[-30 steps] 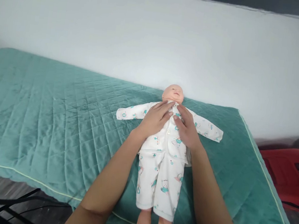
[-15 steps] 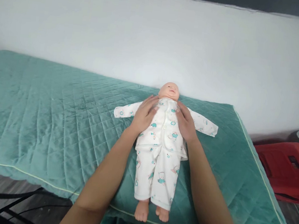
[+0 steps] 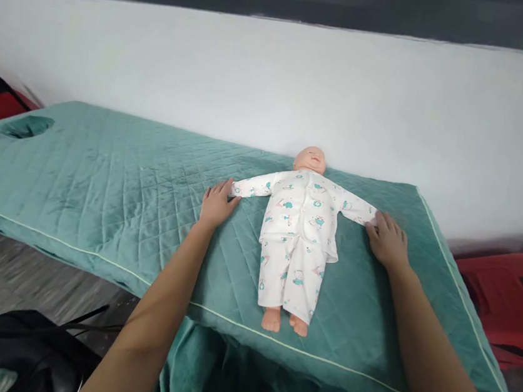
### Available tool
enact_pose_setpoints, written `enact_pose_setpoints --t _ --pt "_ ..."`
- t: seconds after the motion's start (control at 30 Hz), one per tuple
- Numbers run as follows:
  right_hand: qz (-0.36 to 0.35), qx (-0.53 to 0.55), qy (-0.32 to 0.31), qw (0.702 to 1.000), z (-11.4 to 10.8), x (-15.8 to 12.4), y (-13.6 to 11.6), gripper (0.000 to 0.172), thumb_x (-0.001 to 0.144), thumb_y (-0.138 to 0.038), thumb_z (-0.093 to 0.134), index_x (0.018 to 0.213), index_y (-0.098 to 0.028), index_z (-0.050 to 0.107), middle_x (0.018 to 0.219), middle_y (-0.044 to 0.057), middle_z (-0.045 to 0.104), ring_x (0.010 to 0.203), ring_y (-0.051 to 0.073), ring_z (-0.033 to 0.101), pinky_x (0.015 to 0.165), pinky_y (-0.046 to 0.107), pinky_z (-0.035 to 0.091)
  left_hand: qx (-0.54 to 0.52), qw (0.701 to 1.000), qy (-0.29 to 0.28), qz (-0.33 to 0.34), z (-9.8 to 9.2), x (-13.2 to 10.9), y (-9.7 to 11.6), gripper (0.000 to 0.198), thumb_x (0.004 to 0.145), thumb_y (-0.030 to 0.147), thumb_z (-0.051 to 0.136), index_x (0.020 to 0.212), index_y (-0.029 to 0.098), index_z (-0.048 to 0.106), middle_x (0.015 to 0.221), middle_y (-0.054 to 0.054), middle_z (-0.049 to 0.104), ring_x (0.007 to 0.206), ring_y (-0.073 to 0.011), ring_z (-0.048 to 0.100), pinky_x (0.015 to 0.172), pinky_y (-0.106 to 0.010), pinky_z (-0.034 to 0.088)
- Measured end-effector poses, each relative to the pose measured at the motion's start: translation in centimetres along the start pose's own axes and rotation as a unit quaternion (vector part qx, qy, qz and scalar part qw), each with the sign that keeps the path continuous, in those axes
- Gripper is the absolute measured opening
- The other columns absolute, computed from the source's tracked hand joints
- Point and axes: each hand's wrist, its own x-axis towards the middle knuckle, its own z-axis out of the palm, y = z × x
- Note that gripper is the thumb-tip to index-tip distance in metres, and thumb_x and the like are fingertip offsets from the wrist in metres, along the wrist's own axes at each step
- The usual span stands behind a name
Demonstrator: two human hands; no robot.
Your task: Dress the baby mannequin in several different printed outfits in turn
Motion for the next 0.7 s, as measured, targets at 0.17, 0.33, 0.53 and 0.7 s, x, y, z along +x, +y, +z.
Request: enact_pose_setpoints --t 0.17,0.33,0.53,0.7 --pt "0.063 -0.002 0.01 0.998 -0.3 -0.4 -0.3 0.065 0.103 -0.053 0.026 0.151 -0.015 0.045 0.156 0.021 0.044 0.147 0.036 0.037 0.117 0.06 0.03 -0.03 0.999 0.013 0.004 0.2 -0.1 0.0 0.055 0.097 0.036 0.044 0.151 0.025 0.047 0.151 -0.01 0.054 0.145 -0.029 0.043 0.123 -0.054 0.024" --pt "0.061 0.021 0.016 0.998 0.0 -0.5 -0.3 0.063 0.101 -0.051 0.033 0.151 -0.016 0.047 0.155 0.019 0.046 0.146 0.038 0.038 0.117 0.06 0.03 -0.11 0.991 0.069 -0.004 0.5 0.0 -0.3 0.045 0.092 0.028 0.056 0.136 0.026 0.063 0.136 -0.012 0.066 0.133 -0.0343 0.056 0.117 -0.057 0.034" --pt "0.044 0.064 0.036 0.996 0.4 -0.8 -0.2 0.06 0.098 -0.047 0.041 0.147 -0.014 0.051 0.149 0.017 0.054 0.143 0.036 0.043 0.116 0.057 0.034 -0.293 0.95 0.101 -0.024 0.6 0.4 -1.3 0.038 0.084 0.022 0.065 0.122 0.024 0.07 0.12 -0.008 0.075 0.112 -0.0269 0.069 0.107 -0.045 0.049" --pt "0.033 0.067 0.058 0.996 0.7 -0.7 -0.3 0.061 0.097 -0.045 0.044 0.147 -0.012 0.05 0.152 0.019 0.05 0.142 0.036 0.045 0.115 0.055 0.036 -0.365 0.927 0.082 -0.033 0.7 1.0 -1.4 0.036 0.084 0.024 0.065 0.119 0.021 0.07 0.12 -0.007 0.074 0.109 -0.0223 0.07 0.106 -0.04 0.051"
